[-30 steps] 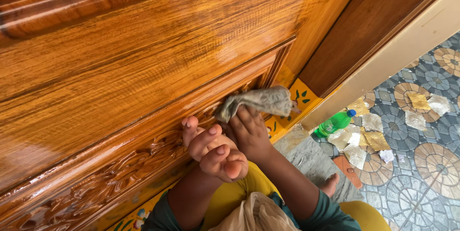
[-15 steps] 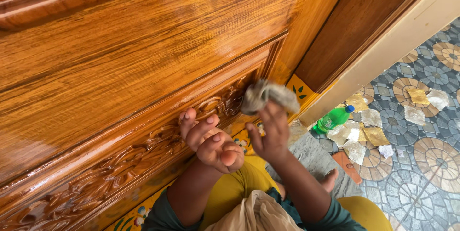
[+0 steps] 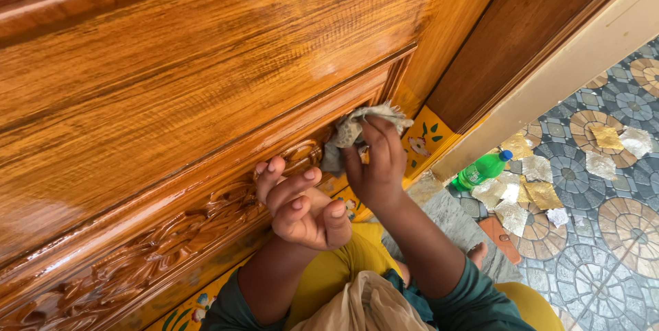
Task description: The person wipes the surface of a wooden door using a cloth. They clean the flat panels and the carved details, moving from the upper sections down to the lower edge and painted trim.
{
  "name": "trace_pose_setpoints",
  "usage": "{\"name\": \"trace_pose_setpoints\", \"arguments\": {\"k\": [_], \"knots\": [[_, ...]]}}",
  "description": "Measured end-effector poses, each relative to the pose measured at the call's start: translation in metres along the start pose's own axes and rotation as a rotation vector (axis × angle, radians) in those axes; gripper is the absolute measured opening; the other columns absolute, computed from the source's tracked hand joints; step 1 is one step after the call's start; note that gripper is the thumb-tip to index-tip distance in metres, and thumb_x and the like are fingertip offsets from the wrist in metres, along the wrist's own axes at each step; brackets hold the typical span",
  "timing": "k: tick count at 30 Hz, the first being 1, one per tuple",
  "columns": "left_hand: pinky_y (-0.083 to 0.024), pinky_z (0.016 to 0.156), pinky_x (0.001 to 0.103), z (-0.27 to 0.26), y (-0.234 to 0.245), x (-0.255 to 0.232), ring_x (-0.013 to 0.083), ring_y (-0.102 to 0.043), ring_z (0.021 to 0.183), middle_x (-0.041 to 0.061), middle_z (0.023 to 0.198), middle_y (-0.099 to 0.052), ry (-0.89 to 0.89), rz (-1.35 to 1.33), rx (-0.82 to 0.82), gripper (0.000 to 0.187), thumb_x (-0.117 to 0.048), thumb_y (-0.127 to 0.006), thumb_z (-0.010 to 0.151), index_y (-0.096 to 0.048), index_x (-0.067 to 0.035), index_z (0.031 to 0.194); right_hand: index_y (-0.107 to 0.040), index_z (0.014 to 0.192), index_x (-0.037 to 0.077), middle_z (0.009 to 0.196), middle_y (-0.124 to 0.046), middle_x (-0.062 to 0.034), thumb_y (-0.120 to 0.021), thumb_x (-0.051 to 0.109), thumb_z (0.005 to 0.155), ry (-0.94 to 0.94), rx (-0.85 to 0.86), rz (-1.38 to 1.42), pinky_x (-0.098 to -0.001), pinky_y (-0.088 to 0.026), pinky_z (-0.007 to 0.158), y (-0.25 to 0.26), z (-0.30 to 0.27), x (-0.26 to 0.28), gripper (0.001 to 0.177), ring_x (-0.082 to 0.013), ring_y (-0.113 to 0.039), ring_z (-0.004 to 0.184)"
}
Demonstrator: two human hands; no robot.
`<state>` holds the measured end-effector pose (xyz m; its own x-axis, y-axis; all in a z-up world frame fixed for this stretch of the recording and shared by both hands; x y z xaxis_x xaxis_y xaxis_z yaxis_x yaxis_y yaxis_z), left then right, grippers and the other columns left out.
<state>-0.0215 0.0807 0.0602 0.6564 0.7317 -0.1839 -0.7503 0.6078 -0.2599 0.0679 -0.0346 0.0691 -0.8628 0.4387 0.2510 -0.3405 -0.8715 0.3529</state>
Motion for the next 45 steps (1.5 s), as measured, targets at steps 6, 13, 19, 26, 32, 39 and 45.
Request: {"name": "trace_pose_setpoints", "arguments": {"k": [6, 13, 19, 26, 32, 39, 45], "knots": [[-0.026, 0.128, 0.049, -0.003, -0.005, -0.002, 0.0263, -0.047, 0.142, 0.009, 0.124, -0.064, -0.011, -0.079, -0.102, 0.050, -0.041, -0.043, 0.109, -0.034, -0.017, 0.152, -0.060, 0.114, 0.001, 0.109, -0.063, -0.0176, -0.079, -0.002, 0.088, -0.193, 0.063, -0.003, -0.0417, -0.056, 0.069, -0.017, -0.046, -0.028, 0.033, -0.0345, -0.068, 0.084], [-0.033, 0.125, 0.049, -0.006, 0.000, 0.000, 0.0309, -0.051, 0.138, 0.015, 0.131, -0.059, -0.065, -0.025, -0.177, 0.075, -0.062, -0.013, 0.105, -0.028, -0.011, 0.158, -0.054, 0.116, -0.002, 0.112, -0.062, -0.0232, -0.077, -0.001, 0.082, -0.026, 0.199, 0.078, -0.0448, -0.054, 0.069, -0.030, -0.086, -0.017, 0.040, -0.0394, -0.066, 0.085], [-0.035, 0.122, 0.046, -0.007, 0.003, 0.003, 0.0297, -0.052, 0.137, 0.014, 0.128, -0.061, -0.048, -0.038, -0.168, 0.074, -0.062, -0.013, 0.106, -0.028, -0.012, 0.158, -0.061, 0.117, 0.000, 0.119, -0.061, -0.0217, -0.071, -0.006, 0.082, 0.016, 0.029, 0.056, -0.0439, -0.058, 0.077, 0.000, -0.060, 0.006, 0.037, -0.0385, -0.068, 0.095], [-0.035, 0.123, 0.047, -0.005, 0.004, 0.006, 0.0294, -0.049, 0.140, 0.012, 0.132, -0.061, -0.039, -0.055, -0.108, 0.073, -0.063, -0.017, 0.105, -0.027, -0.013, 0.158, -0.071, 0.123, 0.007, 0.117, -0.060, -0.0183, -0.077, -0.002, 0.076, 0.127, 0.123, -0.017, -0.0393, -0.058, 0.075, -0.019, -0.043, 0.022, 0.049, -0.0321, -0.068, 0.095], [-0.036, 0.120, 0.047, -0.008, 0.004, 0.008, 0.0296, -0.050, 0.137, 0.012, 0.129, -0.063, -0.060, -0.039, -0.087, 0.074, -0.063, -0.016, 0.105, -0.027, -0.012, 0.157, -0.076, 0.119, 0.011, 0.112, -0.064, -0.0137, -0.073, -0.005, 0.073, 0.217, 0.119, -0.184, -0.0381, -0.056, 0.072, -0.011, -0.041, 0.010, 0.049, -0.0279, -0.065, 0.090], [-0.037, 0.120, 0.046, -0.008, 0.003, 0.008, 0.0290, -0.050, 0.137, 0.012, 0.127, -0.064, -0.052, -0.026, -0.069, 0.074, -0.064, -0.015, 0.105, -0.028, -0.013, 0.157, -0.073, 0.120, 0.009, 0.114, -0.063, -0.0139, -0.076, -0.002, 0.077, 0.164, 0.080, -0.080, -0.0393, -0.060, 0.076, -0.008, -0.035, 0.031, 0.044, -0.0294, -0.069, 0.094], [-0.036, 0.120, 0.046, -0.010, 0.001, 0.009, 0.0290, -0.050, 0.137, 0.012, 0.126, -0.064, -0.052, 0.001, -0.054, 0.074, -0.064, -0.014, 0.105, -0.028, -0.013, 0.157, -0.070, 0.123, 0.007, 0.119, -0.063, -0.0174, -0.076, -0.002, 0.079, -0.007, 0.140, -0.072, -0.0403, -0.059, 0.075, -0.008, -0.036, 0.012, 0.045, -0.0340, -0.070, 0.096]]}}
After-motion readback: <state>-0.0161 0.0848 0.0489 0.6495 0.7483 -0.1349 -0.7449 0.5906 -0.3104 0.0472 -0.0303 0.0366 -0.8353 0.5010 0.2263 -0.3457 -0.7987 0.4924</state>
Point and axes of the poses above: each hand's wrist, its own z-axis towards the middle knuckle, its own y-axis out of the back of the hand, x = y × z, the point moved 7 cm from there along z, towards the middle knuckle
